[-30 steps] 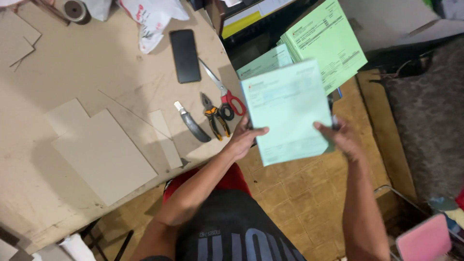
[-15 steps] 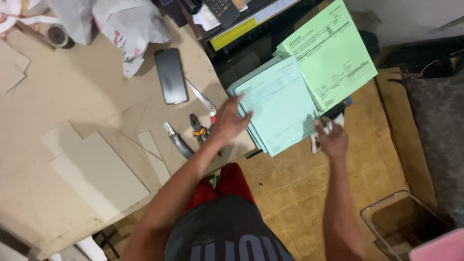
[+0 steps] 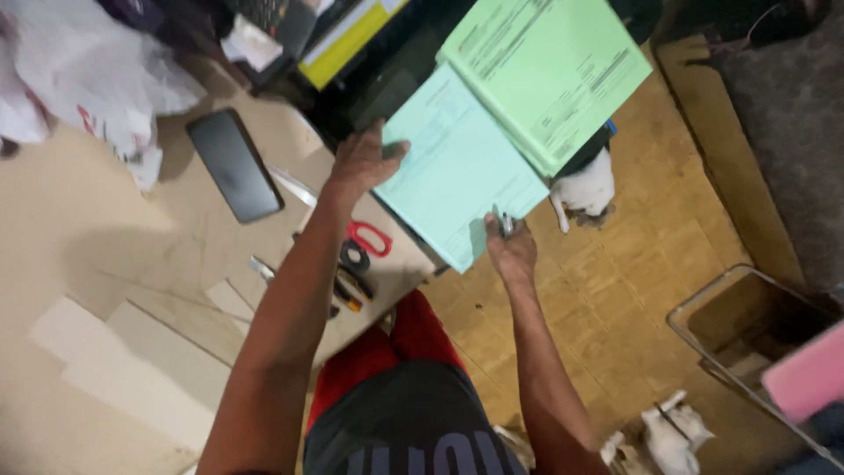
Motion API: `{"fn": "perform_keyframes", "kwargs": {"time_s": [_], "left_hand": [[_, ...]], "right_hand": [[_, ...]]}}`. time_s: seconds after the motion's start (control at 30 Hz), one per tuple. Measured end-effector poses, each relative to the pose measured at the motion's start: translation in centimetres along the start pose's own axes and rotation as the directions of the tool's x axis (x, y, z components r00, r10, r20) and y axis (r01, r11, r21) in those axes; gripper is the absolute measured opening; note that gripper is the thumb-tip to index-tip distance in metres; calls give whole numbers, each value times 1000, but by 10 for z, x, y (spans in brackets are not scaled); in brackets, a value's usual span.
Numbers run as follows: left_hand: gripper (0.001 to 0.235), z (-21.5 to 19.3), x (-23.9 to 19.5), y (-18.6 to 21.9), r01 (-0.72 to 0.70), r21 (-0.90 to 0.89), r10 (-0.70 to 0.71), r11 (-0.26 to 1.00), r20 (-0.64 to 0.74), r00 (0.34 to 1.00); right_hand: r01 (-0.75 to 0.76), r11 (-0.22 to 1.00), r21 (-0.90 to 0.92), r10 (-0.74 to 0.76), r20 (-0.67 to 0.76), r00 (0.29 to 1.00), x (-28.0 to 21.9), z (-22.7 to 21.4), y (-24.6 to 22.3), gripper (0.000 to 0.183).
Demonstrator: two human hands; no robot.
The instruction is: The person assembles a paper cover by placing a rectangular board over a stack of light green papers, then marks the board with a pen. The person then picks up a separate rectangular board, aligns it with a smaller board, and marks it with a pen. The person then aligns two boards together.
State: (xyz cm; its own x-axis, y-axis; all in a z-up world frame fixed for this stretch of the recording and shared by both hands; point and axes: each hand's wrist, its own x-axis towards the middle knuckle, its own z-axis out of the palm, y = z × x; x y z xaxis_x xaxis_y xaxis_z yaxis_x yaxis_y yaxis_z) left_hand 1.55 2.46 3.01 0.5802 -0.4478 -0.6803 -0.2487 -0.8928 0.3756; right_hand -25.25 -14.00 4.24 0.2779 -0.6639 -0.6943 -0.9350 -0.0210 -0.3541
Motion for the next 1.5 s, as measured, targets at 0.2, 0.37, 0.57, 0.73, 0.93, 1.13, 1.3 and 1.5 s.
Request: {"fn": "perform_keyframes", "kwargs": {"time_s": [0.2,0.37,0.57,0.73,0.93,1.13,1.3,1.5], "left_hand": [[92,-53,-9,20,20,-28,-16,999,134,991],[71,-76,55,84,-134,-349,120,928,-62,991],[88,-92,103,169,72,-360,-23,930,138,990],[83,-98,97,207,181,-267,-107,946,269,957],[115,-97,93,234,242,-142,-194,960,285,939],[114,-91,102,218,131,-119,-99,984,245,965],[79,-99,88,218,31,-227,22,973,227,974],[75,-80,111,201,-106,-182,125,978,96,987]], "right_hand": [[-83,988,128,59,178,982,-70,-63,-77,73],[-181,914,363,242,-129,962,46,-80,-15,43],[-193,843,502,293,-127,948,182,-87,-1,47],[-257,912,320,263,25,965,159,-94,-43,77],[-301,882,361,267,141,953,133,-108,-43,43],[-143,865,481,55,193,980,132,-88,-17,22],[-181,840,511,146,109,983,124,-76,-14,47],[-129,917,378,100,95,990,138,-58,23,23]]}}
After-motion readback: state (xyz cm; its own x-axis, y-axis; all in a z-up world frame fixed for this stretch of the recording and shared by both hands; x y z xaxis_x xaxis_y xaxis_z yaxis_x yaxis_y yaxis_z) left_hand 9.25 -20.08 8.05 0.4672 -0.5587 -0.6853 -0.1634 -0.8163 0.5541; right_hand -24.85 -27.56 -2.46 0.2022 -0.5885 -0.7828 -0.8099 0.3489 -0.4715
